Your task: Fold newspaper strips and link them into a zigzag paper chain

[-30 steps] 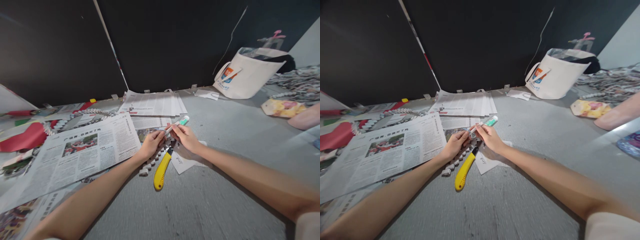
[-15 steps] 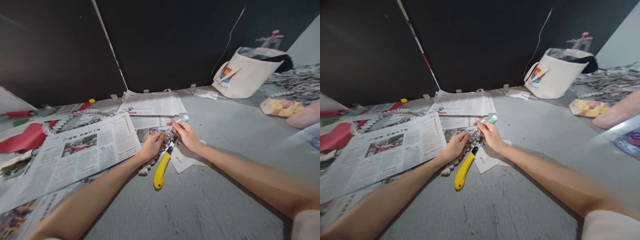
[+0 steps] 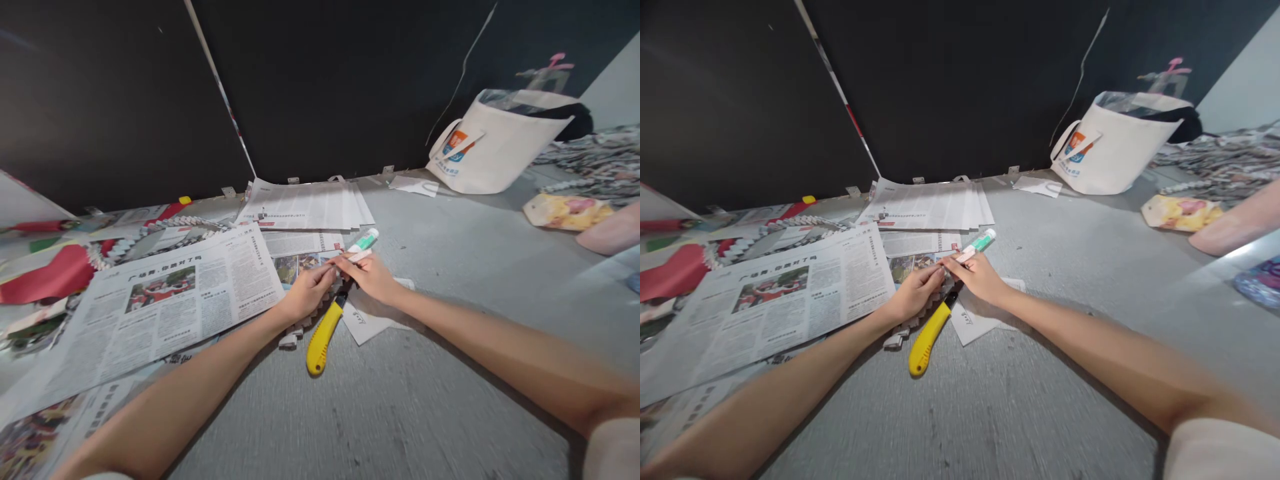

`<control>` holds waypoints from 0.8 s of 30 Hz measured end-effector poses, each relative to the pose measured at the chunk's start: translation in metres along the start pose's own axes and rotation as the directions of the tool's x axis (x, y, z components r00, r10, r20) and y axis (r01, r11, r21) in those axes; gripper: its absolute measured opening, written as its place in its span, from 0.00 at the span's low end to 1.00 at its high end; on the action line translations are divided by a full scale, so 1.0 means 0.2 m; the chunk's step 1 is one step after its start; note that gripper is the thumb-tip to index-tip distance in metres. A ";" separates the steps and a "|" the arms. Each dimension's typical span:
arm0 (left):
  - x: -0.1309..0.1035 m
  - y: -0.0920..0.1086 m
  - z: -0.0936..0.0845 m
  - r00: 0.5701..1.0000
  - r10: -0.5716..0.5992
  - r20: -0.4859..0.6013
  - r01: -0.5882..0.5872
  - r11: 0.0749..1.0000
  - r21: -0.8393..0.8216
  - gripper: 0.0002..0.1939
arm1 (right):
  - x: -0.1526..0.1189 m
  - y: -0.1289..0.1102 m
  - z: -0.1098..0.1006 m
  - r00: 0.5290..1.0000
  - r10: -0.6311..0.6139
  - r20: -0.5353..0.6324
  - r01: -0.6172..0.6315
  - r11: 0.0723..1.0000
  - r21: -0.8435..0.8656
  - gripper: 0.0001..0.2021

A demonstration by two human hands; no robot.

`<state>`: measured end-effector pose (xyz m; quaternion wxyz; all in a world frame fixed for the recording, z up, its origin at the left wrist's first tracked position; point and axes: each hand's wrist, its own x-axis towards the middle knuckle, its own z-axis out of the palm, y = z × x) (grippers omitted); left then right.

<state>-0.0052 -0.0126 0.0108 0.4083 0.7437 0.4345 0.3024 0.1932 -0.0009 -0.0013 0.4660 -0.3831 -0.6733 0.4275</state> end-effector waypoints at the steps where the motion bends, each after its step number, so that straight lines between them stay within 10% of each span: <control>1: 0.00 0.00 0.00 1.000 -0.008 -0.004 0.008 1.000 0.003 0.18 | 0.01 0.01 -0.01 0.998 0.036 -0.052 -0.034 0.998 0.043 0.22; 7: 0.01 -0.01 0.01 0.998 -0.058 -0.017 0.056 0.993 -0.102 0.21 | 0.07 0.09 -0.05 0.929 0.166 -0.330 -0.074 0.959 0.273 0.28; 17: 0.00 0.02 -0.01 0.998 -0.060 -0.028 0.055 0.986 -0.155 0.25 | 0.00 0.00 0.00 1.000 0.026 0.008 -0.027 0.986 0.163 0.34; 24: 0.00 -0.02 -0.01 0.998 -0.059 0.001 0.059 0.992 -0.115 0.25 | 0.00 -0.02 0.01 0.996 0.073 -0.045 -0.065 0.986 0.157 0.31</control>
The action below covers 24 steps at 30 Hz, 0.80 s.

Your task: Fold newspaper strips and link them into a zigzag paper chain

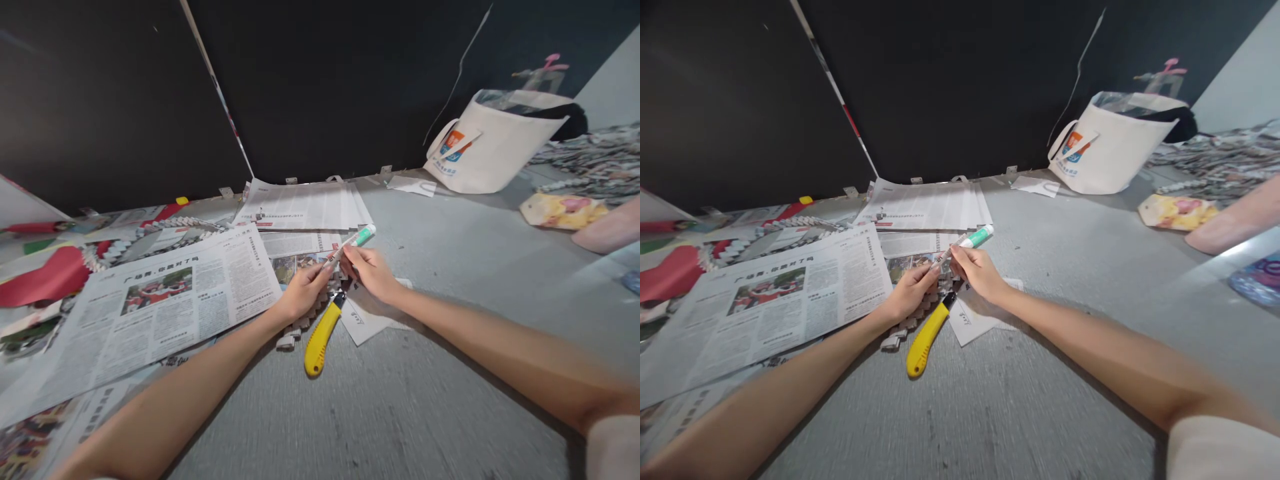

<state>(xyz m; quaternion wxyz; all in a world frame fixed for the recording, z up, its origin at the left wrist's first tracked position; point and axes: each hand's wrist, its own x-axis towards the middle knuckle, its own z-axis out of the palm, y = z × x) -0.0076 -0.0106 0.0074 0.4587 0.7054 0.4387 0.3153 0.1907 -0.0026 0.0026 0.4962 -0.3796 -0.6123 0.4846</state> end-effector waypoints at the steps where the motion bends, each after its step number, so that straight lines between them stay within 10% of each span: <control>1: 0.00 0.00 0.00 1.000 0.001 -0.002 -0.001 1.000 0.006 0.25 | 0.00 0.00 0.00 1.000 0.003 0.003 -0.003 1.000 0.015 0.30; 17: 0.00 0.02 -0.01 0.998 -0.005 0.063 0.008 0.999 -0.047 0.26 | 0.02 -0.01 -0.03 0.988 0.017 -0.156 -0.003 0.996 0.086 0.23; 24: 0.00 0.02 -0.01 0.992 0.009 0.125 -0.010 1.000 0.004 0.29 | 0.00 -0.02 -0.01 0.998 0.041 0.048 -0.041 0.999 -0.010 0.24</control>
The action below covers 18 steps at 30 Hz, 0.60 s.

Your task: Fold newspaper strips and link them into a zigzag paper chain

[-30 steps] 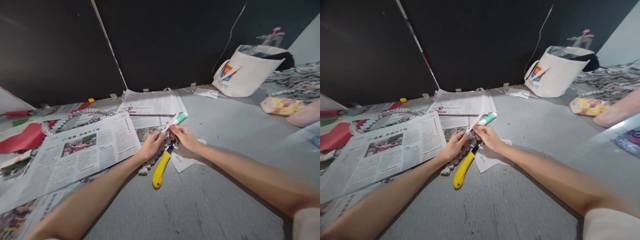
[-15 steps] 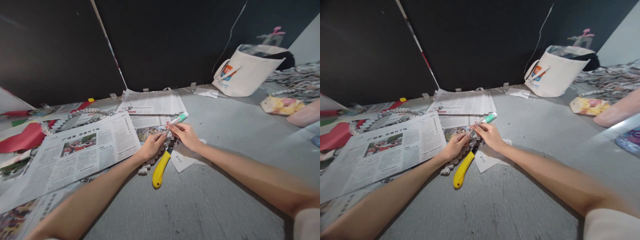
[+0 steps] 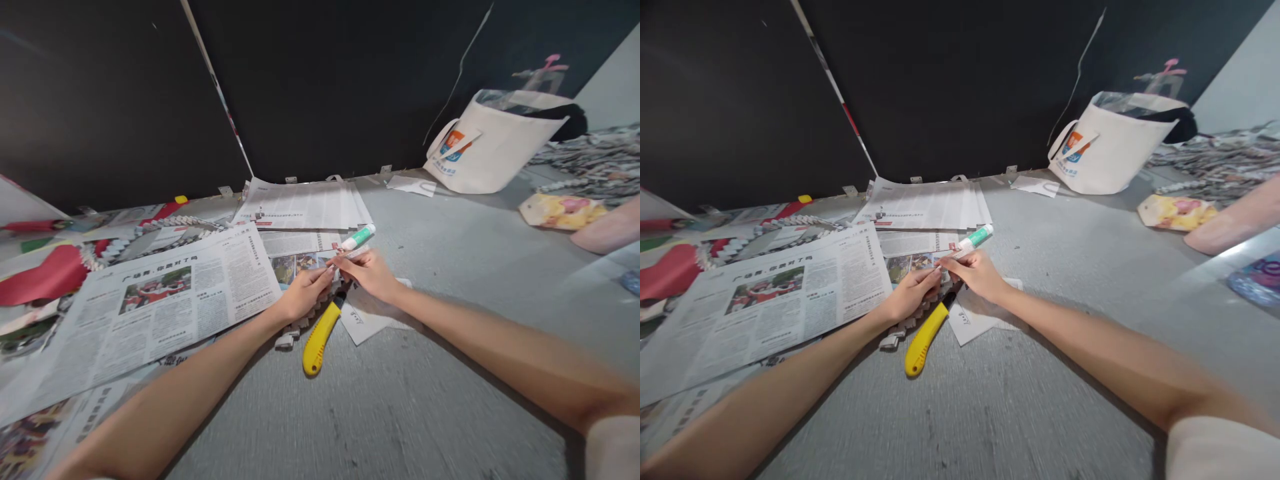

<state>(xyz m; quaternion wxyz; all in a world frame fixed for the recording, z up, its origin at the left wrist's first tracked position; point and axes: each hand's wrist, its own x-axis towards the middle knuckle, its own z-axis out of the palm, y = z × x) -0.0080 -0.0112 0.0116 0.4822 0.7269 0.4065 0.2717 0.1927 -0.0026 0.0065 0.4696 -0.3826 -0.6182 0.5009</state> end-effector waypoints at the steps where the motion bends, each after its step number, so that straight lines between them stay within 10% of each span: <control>1: 0.00 0.00 0.00 1.000 0.001 -0.002 -0.001 1.000 0.002 0.29 | 0.00 0.00 0.00 1.000 -0.001 -0.011 0.001 1.000 -0.005 0.25; 18: 0.01 -0.01 -0.01 1.000 0.018 -0.001 -0.018 1.000 0.007 0.30 | 0.06 0.07 -0.03 0.960 0.016 -0.279 0.023 0.991 0.135 0.28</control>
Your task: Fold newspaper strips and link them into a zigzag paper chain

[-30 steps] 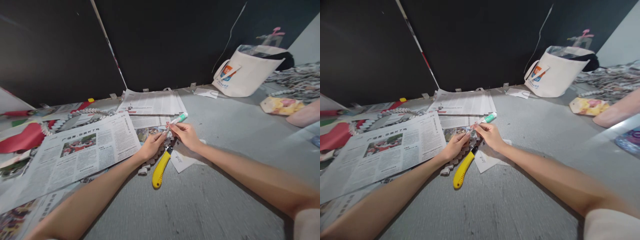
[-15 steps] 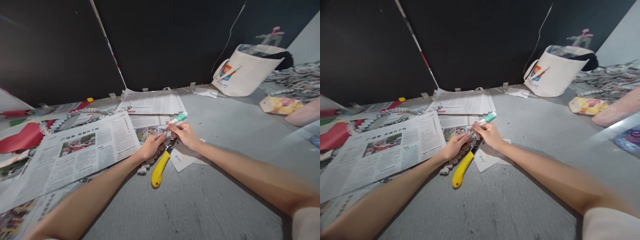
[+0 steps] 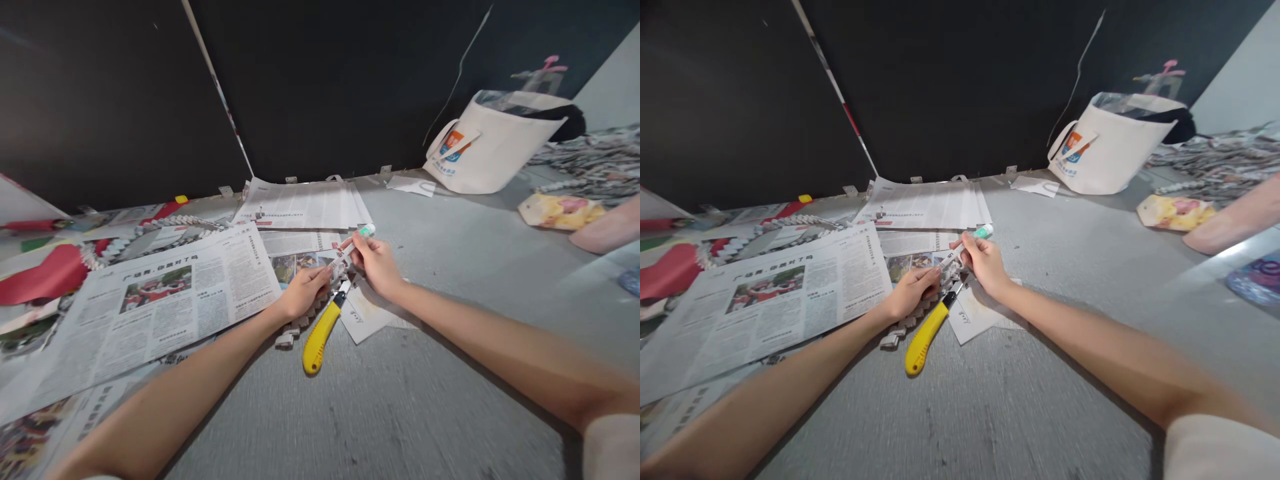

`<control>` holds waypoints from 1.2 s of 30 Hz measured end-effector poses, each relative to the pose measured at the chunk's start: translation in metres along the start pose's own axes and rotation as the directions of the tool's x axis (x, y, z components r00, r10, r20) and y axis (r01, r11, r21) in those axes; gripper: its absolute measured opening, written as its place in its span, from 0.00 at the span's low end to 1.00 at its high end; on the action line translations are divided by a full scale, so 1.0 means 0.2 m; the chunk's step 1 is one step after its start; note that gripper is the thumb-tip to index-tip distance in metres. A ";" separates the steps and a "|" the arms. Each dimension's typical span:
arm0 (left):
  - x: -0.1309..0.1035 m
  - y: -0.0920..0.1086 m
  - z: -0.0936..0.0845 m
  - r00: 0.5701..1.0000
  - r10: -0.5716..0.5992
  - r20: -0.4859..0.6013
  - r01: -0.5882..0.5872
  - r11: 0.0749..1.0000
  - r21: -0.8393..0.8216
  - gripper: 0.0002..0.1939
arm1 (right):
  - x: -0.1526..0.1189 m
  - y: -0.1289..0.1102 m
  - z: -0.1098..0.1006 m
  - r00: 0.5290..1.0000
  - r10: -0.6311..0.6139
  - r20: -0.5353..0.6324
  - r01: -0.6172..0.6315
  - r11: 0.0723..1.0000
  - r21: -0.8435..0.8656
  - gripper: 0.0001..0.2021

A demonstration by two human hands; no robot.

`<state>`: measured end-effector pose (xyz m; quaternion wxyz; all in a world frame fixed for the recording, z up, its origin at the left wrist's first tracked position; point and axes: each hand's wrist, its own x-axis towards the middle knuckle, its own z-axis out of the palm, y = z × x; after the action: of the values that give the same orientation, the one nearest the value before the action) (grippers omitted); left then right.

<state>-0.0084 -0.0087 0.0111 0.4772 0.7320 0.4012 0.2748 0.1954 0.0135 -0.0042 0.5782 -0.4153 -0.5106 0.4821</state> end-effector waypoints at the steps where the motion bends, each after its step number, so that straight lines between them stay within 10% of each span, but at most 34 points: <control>1: 0.00 0.00 0.00 1.000 -0.004 0.002 0.004 1.000 0.001 0.30 | 0.01 0.01 0.00 1.000 -0.017 -0.016 0.017 1.000 0.007 0.28; 13: 0.00 -0.02 0.00 1.000 -0.015 -0.011 0.015 0.999 -0.032 0.29 | -0.03 -0.02 0.00 0.999 -0.038 -0.016 0.037 0.998 -0.045 0.31; 21: -0.01 -0.01 0.01 0.999 -0.038 -0.017 0.037 0.998 -0.047 0.28 | -0.09 -0.04 0.02 0.976 -0.013 0.218 0.042 0.991 -0.130 0.26; 36: -0.01 0.01 0.01 1.000 -0.026 0.005 0.026 0.999 0.033 0.28 | -0.07 0.02 -0.02 0.853 -0.327 0.408 0.487 0.778 -0.396 0.32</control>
<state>-0.0074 -0.0117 0.0126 0.4699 0.7352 0.4136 0.2600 0.1989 0.0010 -0.0121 0.4568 -0.3419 -0.7790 0.2599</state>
